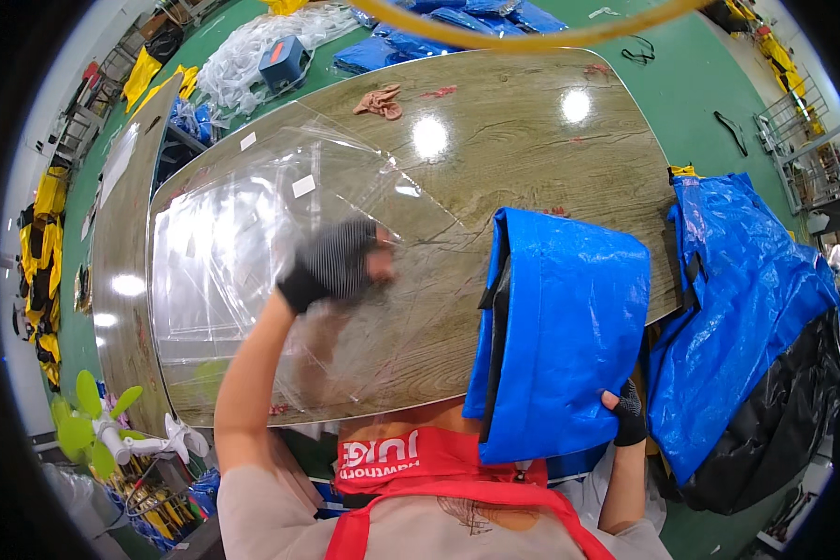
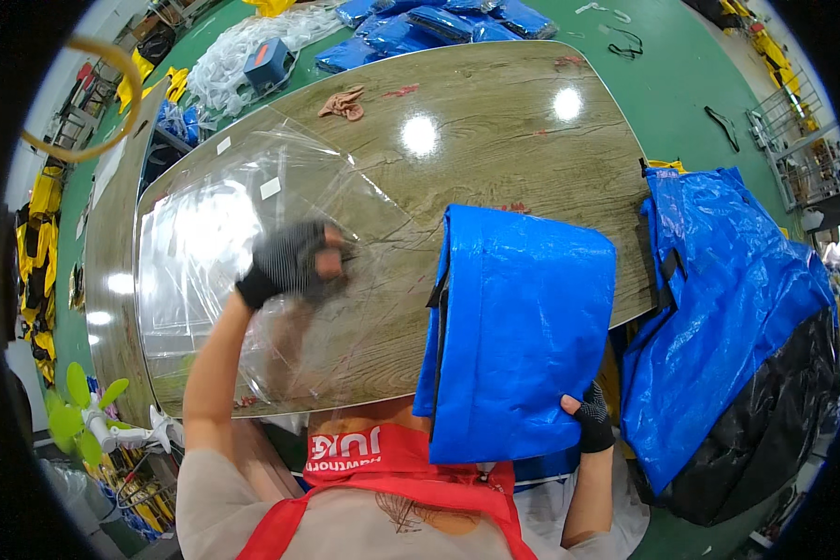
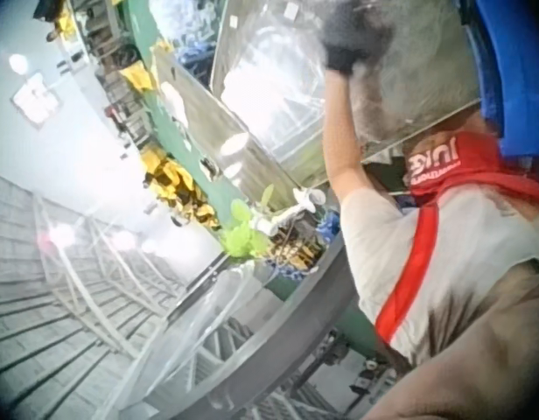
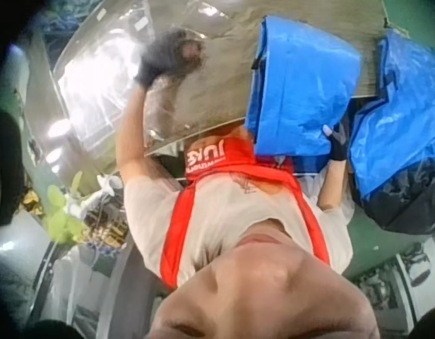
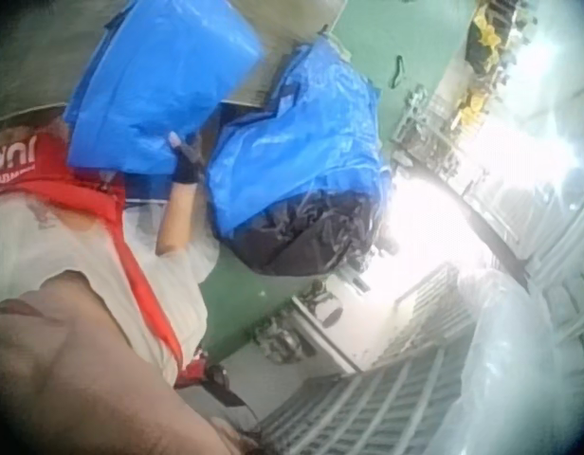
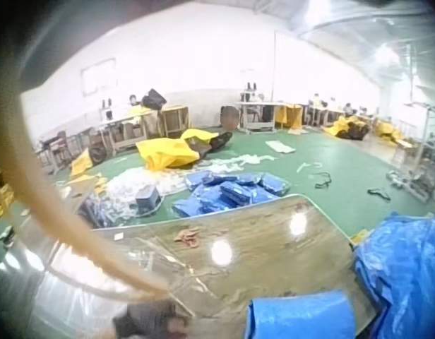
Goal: The person repeatedly folds a blue and black plastic sheet on a workbench. They align the edges, fold the sheet in half, and smooth it out. This process is repeated multiple times in a consistent manner.
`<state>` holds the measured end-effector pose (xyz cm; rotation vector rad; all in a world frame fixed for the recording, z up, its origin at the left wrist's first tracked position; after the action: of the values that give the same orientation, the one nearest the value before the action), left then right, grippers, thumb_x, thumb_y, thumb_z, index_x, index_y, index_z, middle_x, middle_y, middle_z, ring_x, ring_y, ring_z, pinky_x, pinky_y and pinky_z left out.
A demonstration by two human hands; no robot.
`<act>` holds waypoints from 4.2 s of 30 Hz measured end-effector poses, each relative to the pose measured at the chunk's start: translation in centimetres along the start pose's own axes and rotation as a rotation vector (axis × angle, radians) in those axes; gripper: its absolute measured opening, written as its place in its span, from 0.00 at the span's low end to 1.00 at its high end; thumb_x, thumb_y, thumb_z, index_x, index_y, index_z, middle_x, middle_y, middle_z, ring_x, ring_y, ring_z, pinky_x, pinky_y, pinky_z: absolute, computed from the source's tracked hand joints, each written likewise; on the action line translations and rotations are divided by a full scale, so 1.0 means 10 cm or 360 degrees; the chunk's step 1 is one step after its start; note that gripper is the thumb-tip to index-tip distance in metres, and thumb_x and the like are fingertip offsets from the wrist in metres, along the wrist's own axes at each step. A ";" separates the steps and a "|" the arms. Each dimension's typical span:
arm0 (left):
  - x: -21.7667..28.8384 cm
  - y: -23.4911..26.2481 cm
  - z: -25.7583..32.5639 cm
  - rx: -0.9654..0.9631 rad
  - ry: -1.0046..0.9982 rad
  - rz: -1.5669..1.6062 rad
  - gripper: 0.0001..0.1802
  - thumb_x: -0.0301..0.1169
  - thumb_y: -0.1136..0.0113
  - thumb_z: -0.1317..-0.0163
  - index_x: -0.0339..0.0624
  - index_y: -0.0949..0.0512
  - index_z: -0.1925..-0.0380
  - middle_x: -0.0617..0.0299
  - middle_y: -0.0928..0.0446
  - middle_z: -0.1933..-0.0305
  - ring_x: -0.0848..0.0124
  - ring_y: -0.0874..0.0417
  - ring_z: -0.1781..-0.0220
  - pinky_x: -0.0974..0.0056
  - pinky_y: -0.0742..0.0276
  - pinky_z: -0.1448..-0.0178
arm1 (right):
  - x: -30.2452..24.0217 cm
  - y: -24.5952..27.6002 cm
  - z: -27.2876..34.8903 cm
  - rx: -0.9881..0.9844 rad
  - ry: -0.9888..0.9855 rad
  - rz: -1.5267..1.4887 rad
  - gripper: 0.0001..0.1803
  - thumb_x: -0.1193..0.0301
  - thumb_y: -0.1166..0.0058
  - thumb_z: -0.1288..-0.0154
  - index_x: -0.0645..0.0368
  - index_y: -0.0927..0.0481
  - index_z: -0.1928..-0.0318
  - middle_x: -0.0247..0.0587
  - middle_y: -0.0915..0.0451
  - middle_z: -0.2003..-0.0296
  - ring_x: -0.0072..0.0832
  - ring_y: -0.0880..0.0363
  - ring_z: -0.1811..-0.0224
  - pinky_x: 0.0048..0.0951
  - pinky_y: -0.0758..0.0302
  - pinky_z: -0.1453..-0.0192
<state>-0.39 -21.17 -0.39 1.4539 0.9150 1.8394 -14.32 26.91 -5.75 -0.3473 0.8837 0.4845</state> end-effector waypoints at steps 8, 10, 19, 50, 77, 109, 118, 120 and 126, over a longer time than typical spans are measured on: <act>0.22 -0.40 0.82 0.0505 -0.0028 -0.0373 0.22 0.41 0.59 0.31 0.50 0.30 0.40 0.52 0.37 0.33 0.49 0.42 0.30 0.50 0.51 0.27 | 0.00 -0.57 0.21 -0.0332 -0.0001 -0.0099 0.43 0.63 0.32 0.55 0.64 0.35 0.38 0.49 0.26 0.46 0.40 0.25 0.47 0.39 0.29 0.42; 0.22 -0.46 0.84 0.0388 -0.0003 -0.0347 0.26 0.44 0.56 0.33 0.48 0.34 0.37 0.51 0.42 0.30 0.48 0.45 0.28 0.48 0.55 0.26 | -0.01 -0.48 0.29 -0.0334 0.0021 -0.0051 0.43 0.63 0.32 0.55 0.64 0.35 0.38 0.50 0.26 0.46 0.40 0.25 0.46 0.39 0.29 0.41; 0.42 -0.62 0.86 0.0555 -0.0100 -0.0519 0.26 0.41 0.52 0.35 0.47 0.34 0.38 0.49 0.40 0.32 0.48 0.45 0.29 0.48 0.57 0.25 | -0.16 -0.57 0.52 -0.0447 0.0059 0.0064 0.40 0.63 0.34 0.53 0.65 0.33 0.39 0.50 0.25 0.46 0.38 0.25 0.47 0.37 0.29 0.42; 1.00 -0.22 1.85 0.0708 0.0068 -0.0387 0.28 0.42 0.39 0.43 0.47 0.29 0.42 0.52 0.34 0.35 0.47 0.42 0.29 0.44 0.56 0.26 | -0.61 -2.42 -0.46 -0.1061 0.0295 0.0343 0.26 0.55 0.43 0.37 0.65 0.24 0.49 0.36 0.21 0.60 0.22 0.24 0.61 0.25 0.25 0.56; 0.55 -0.68 2.14 0.0750 0.1119 0.1630 0.21 0.44 0.37 0.41 0.36 0.23 0.59 0.60 0.20 0.66 0.74 0.22 0.66 0.67 0.26 0.60 | -0.49 -2.35 0.27 -0.0791 0.0517 0.0190 0.30 0.60 0.36 0.44 0.63 0.28 0.44 0.46 0.22 0.52 0.32 0.24 0.50 0.31 0.27 0.44; 1.20 -1.97 2.79 0.0228 0.0761 0.1978 0.43 0.53 0.40 0.41 0.37 0.41 0.34 0.51 0.35 0.35 0.62 0.35 0.34 0.57 0.41 0.30 | 0.56 -1.34 1.05 -0.1289 -0.0057 0.0671 0.43 0.55 0.34 0.46 0.62 0.37 0.35 0.45 0.28 0.43 0.31 0.34 0.38 0.30 0.37 0.35; 0.85 -1.35 2.02 0.0817 0.0678 0.1952 0.34 0.45 0.39 0.39 0.34 0.35 0.40 0.53 0.26 0.45 0.64 0.23 0.47 0.59 0.31 0.38 | -0.04 -1.97 0.26 -0.1039 0.0257 0.0105 0.34 0.55 0.38 0.42 0.60 0.31 0.40 0.43 0.23 0.49 0.28 0.26 0.48 0.31 0.29 0.43; 0.78 -2.13 2.59 0.0737 0.0598 0.2143 0.40 0.45 0.37 0.41 0.37 0.41 0.35 0.55 0.32 0.37 0.62 0.30 0.38 0.57 0.35 0.34 | 0.38 -1.67 0.72 -0.1034 0.0185 0.0123 0.42 0.60 0.34 0.45 0.61 0.39 0.35 0.44 0.30 0.41 0.30 0.32 0.39 0.33 0.35 0.35; 1.61 -1.93 2.74 0.0116 0.0304 0.1942 0.42 0.40 0.28 0.51 0.37 0.36 0.39 0.56 0.29 0.41 0.64 0.28 0.41 0.59 0.31 0.38 | 0.42 -1.30 1.31 -0.0722 0.0366 0.0001 0.50 0.55 0.34 0.46 0.64 0.47 0.31 0.45 0.37 0.35 0.35 0.38 0.34 0.37 0.41 0.30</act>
<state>24.00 6.78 -3.01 2.1436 0.0677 2.8140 3.47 23.35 -0.23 -0.8299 0.9926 0.6548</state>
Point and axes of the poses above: each hand's wrist, its own z-axis away from the middle knuckle, its own y-axis out of the back of the hand, x = y × z, the point moved 8 cm from there along -z, towards the middle knuckle
